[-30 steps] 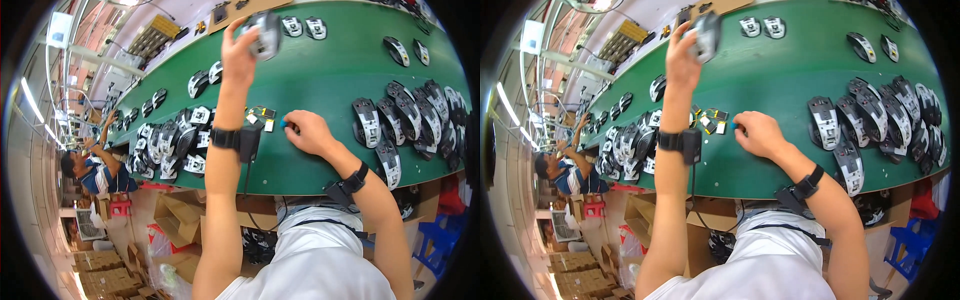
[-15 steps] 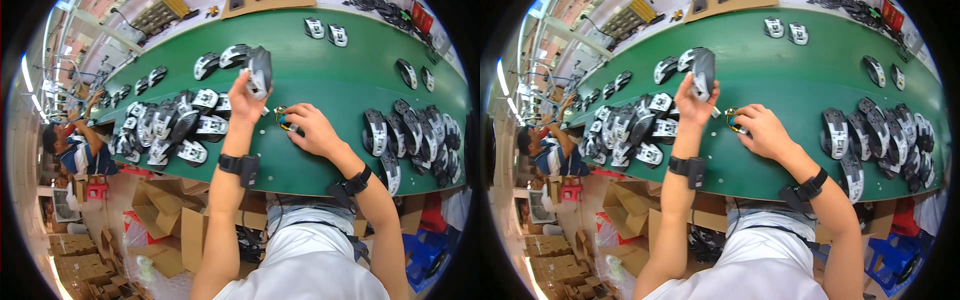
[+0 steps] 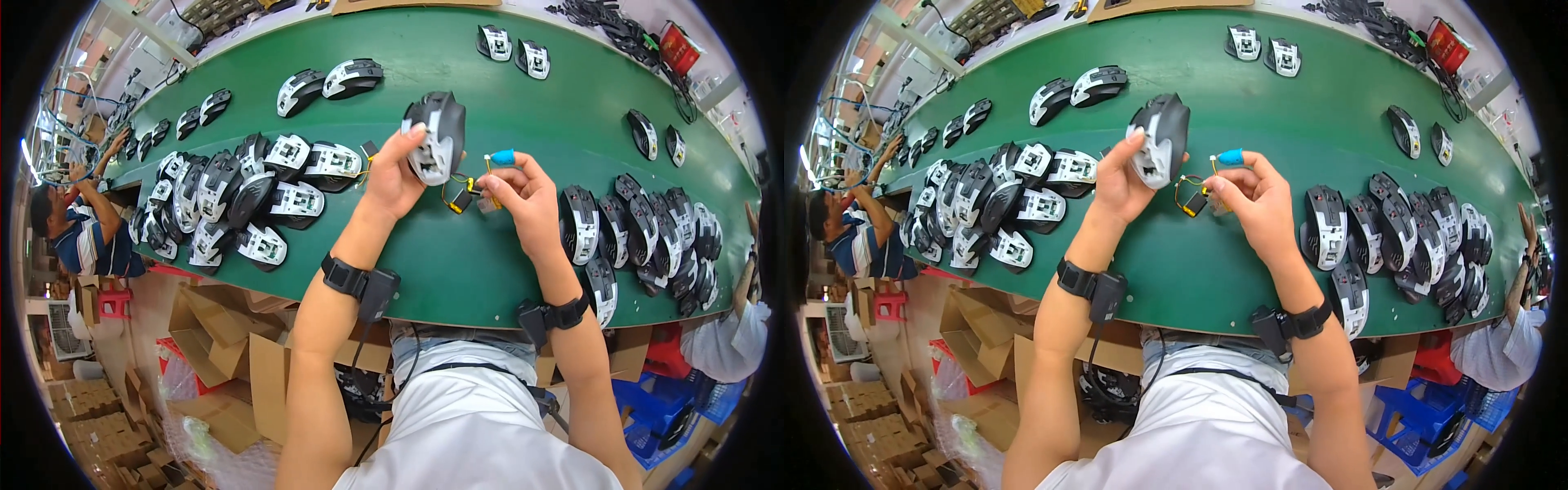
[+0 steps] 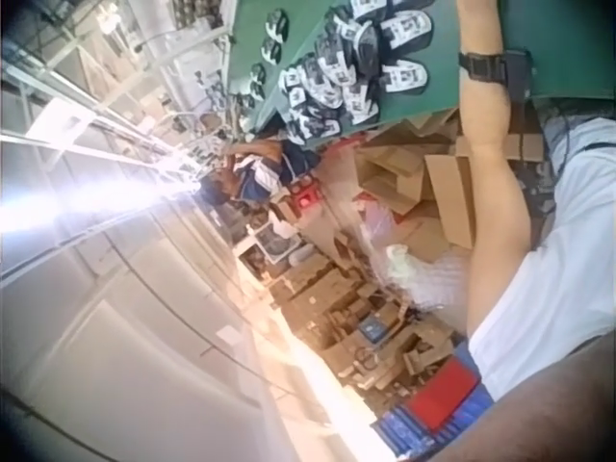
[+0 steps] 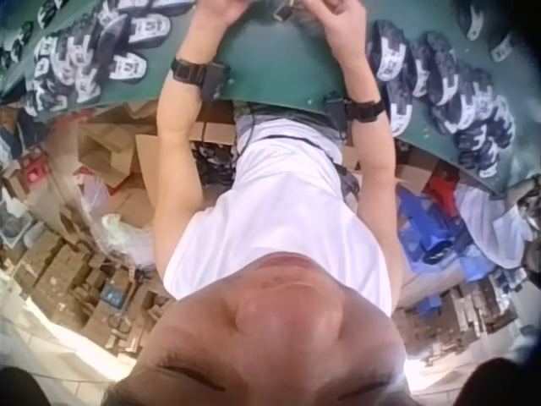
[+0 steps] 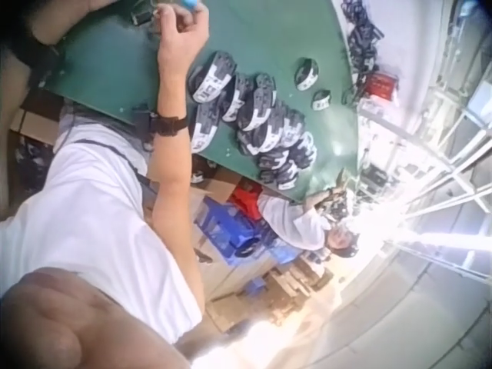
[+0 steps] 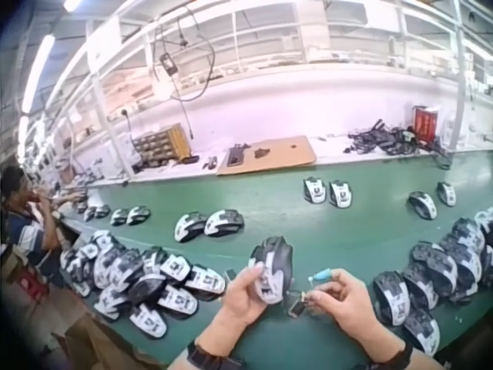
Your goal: Assembling the internal components and base of computer mice on a factory assembly line.
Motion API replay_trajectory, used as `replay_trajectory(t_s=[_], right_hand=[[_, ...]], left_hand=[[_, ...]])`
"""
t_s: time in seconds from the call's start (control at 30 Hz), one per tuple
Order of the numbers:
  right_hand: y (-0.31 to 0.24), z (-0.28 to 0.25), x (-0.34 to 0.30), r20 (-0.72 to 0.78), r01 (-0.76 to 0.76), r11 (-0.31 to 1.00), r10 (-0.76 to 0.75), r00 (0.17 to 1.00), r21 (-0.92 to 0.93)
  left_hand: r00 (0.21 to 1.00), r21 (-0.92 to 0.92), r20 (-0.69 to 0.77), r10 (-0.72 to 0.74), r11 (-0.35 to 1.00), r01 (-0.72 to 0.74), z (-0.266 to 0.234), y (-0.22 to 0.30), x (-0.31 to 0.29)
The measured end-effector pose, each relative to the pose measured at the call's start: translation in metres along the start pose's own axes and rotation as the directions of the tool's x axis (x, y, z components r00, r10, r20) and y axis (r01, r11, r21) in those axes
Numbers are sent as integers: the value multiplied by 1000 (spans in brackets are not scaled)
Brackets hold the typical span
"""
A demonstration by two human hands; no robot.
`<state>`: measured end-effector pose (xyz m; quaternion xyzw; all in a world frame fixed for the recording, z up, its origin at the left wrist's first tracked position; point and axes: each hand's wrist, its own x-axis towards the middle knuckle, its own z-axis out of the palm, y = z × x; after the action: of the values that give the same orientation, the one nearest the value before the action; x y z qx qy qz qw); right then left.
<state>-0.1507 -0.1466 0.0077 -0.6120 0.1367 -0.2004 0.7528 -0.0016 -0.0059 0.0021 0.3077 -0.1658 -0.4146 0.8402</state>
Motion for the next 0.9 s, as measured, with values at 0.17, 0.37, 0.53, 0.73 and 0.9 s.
replay_trajectory(t_s=[0.17,0.37,0.53,0.73,0.9], right_hand=[[-3,5,-5,5,-20,999,19,1000,40],[0,2,-3,-48,45,998,-47,998,-34],[-7,0,-7,-50,-15,1000,15,999,-11],[-4,9,-8,-52,-55,998,57,997,37],[2,4,-5,-151,31,997,-41,988,-67]], left_hand=[[989,67,130,-67,996,58,6,-5,-3],[988,107,108,-110,989,98,12,-11,-2],[991,143,72,-112,985,101,19,-11,-6],[989,242,84,124,960,-141,28,-17,-7],[994,331,104,22,942,-55,35,-29,-10]])
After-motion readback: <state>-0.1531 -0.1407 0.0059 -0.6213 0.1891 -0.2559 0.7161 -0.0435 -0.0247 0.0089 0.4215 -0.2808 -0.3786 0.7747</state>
